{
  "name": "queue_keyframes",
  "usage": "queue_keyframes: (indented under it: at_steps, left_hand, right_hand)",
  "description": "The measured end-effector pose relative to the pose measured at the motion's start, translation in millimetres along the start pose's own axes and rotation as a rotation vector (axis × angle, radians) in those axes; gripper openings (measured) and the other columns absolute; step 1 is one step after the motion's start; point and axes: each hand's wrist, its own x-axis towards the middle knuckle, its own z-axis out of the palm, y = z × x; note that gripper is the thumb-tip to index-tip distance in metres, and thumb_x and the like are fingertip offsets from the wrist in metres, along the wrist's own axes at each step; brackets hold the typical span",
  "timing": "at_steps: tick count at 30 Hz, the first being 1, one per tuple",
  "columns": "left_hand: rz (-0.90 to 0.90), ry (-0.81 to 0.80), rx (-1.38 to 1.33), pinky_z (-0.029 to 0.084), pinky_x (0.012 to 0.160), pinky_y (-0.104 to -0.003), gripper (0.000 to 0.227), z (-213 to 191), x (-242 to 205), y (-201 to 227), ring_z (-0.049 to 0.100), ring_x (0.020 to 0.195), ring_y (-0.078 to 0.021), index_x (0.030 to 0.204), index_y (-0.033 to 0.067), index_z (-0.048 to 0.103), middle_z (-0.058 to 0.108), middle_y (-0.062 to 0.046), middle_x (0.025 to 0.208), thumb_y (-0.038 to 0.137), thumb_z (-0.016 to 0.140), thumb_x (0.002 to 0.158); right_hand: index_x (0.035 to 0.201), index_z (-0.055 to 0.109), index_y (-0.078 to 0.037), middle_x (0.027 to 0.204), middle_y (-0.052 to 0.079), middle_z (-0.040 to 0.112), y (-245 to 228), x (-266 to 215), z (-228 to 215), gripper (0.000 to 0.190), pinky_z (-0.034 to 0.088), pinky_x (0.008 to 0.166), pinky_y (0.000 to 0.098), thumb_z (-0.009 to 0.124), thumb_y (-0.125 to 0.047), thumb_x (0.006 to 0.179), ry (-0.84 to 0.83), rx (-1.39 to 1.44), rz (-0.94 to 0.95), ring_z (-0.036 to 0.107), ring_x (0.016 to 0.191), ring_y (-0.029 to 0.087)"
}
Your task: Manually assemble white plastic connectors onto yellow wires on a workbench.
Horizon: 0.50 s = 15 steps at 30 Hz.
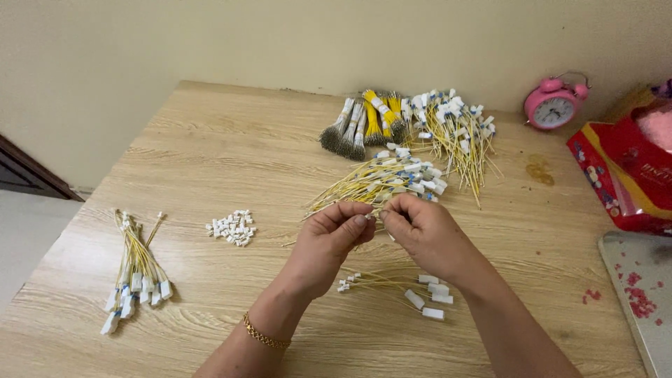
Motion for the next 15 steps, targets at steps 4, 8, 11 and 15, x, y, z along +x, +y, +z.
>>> queue_keyframes:
  at_steps: [4,8,11,15]
  left_hand:
    - [-0.017,-0.009,-0.052,0.063,0.087,-0.036,0.019,-3.0,-0.4,-1.2,0.075,0.092,-0.0225,0.114,-0.0048,0.069,0.073,-0.015,0.097,0.001,0.064,0.097]
    - [-0.026,-0.017,-0.052,0.063,0.087,-0.035,0.019,-3.2,-1.6,2.4,0.075,0.092,-0.0221,0.114,-0.0048,0.07,0.074,-0.015,0.099,0.001,0.064,0.097]
    - [-0.029,-0.016,-0.051,0.063,0.087,-0.035,0.019,-3.5,-2.4,3.1,0.075,0.092,-0.0217,0.114,-0.0046,0.07,0.074,-0.014,0.099,0.002,0.064,0.097]
    - [-0.03,-0.035,-0.029,0.062,0.087,-0.033,0.019,-5.0,-1.2,1.6,0.075,0.092,-0.0198,0.114,-0.003,0.07,0.074,-0.013,0.098,0.004,0.065,0.097]
  right_hand:
    - [0.084,0.068,-0.001,0.065,0.006,0.054,4.9,2.4,0.8,0.019,0.043,0.062,0.0315,0.063,-0.016,0.096,-0.005,-0.016,0.001,0.049,0.068,0.017]
    - [0.084,0.069,-0.001,0.063,0.006,0.056,6.5,3.2,1.3,0.021,0.043,0.06,0.0307,0.065,-0.018,0.096,-0.011,-0.007,-0.005,0.049,0.065,0.016]
    - [0.084,0.07,-0.002,0.064,0.005,0.057,7.6,3.5,1.4,0.019,0.043,0.059,0.0299,0.067,-0.018,0.095,-0.012,-0.001,0.003,0.049,0.065,0.015]
    - [0.085,0.07,-0.002,0.066,0.004,0.054,2.9,2.5,0.4,0.016,0.041,0.059,0.0296,0.069,-0.015,0.093,-0.018,-0.006,0.007,0.048,0.066,0.015]
